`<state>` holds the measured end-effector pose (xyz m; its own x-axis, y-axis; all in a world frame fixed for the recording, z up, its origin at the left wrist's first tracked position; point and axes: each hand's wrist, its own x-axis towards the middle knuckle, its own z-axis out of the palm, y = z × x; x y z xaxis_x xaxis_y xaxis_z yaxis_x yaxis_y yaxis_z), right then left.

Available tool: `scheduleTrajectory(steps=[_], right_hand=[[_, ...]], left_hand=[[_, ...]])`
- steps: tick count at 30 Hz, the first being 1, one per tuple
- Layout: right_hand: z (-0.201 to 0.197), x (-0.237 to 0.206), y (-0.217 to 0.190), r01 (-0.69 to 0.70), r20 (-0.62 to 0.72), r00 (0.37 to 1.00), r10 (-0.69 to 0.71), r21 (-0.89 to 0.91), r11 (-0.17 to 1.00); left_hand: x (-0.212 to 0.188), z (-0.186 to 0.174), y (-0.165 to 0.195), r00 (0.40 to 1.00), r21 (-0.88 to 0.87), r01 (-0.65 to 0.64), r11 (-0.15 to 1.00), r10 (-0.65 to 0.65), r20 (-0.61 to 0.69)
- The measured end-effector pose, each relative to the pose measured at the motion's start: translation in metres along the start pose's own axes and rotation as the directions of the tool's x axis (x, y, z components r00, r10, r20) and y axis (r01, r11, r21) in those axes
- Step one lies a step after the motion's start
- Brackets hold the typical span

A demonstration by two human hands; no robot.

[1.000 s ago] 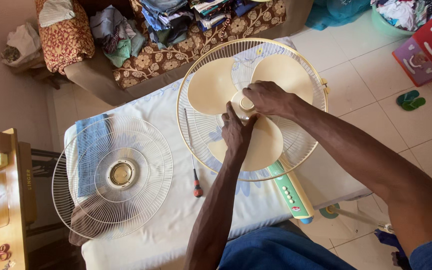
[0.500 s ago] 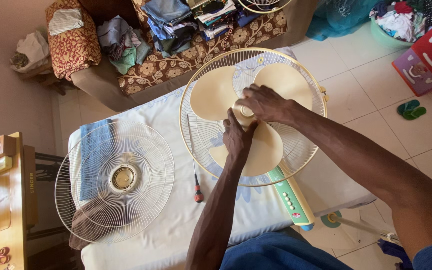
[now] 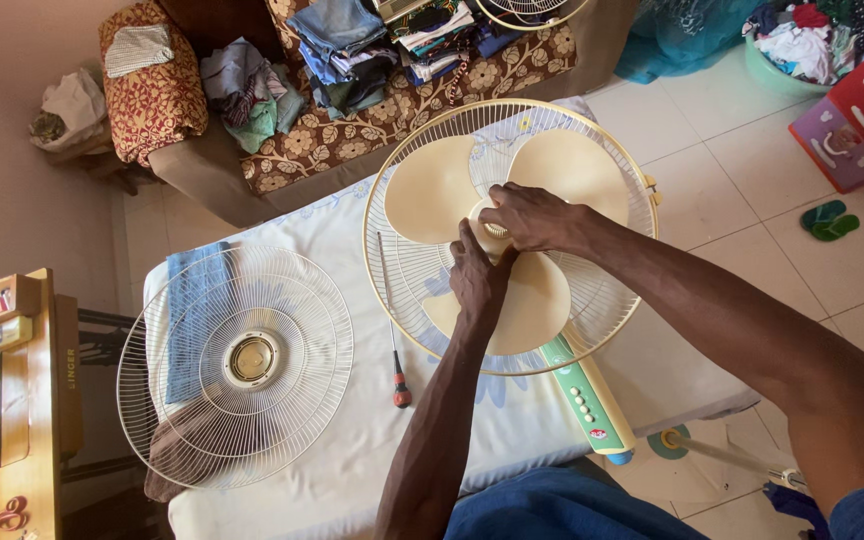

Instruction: The person unplugs a pedestal fan, lays it on a bed, unscrews the front grille and blade cap by hand, removes the grille and blades, and wipes the grille with a cloth.

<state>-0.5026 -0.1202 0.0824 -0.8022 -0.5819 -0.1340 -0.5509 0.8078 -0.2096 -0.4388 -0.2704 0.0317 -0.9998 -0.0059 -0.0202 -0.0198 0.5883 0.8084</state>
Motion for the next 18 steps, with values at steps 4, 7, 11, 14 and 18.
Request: scheduleTrajectory(steps=[4, 7, 11, 14, 18], right_hand=[[-0.004, 0.006, -0.002, -0.093, 0.045, 0.995, 0.094, -0.027, 0.995], [-0.007, 0.011, -0.005, -0.198, 0.106, 0.972, 0.207, -0.096, 0.976], [-0.007, 0.011, -0.004, -0.115, -0.073, 0.991, 0.111, -0.056, 0.992], [-0.004, 0.010, -0.001, 0.006, 0.023, 1.000, -0.005, -0.025, 1.000], [0.002, 0.012, 0.002, -0.016, -0.013, 1.000, 0.016, -0.017, 1.000]], left_hand=[[-0.001, -0.002, 0.000, 1.000, -0.011, -0.017, 1.000, 0.017, -0.010], [-0.001, -0.004, 0.002, 1.000, 0.000, 0.017, 1.000, -0.017, 0.016], [0.001, -0.007, 0.002, 0.998, 0.006, 0.053, 0.999, -0.053, 0.039], [0.003, -0.007, 0.001, 0.999, 0.008, 0.033, 0.999, -0.033, 0.039], [0.004, -0.005, -0.001, 0.999, -0.005, 0.023, 1.000, -0.023, 0.032]])
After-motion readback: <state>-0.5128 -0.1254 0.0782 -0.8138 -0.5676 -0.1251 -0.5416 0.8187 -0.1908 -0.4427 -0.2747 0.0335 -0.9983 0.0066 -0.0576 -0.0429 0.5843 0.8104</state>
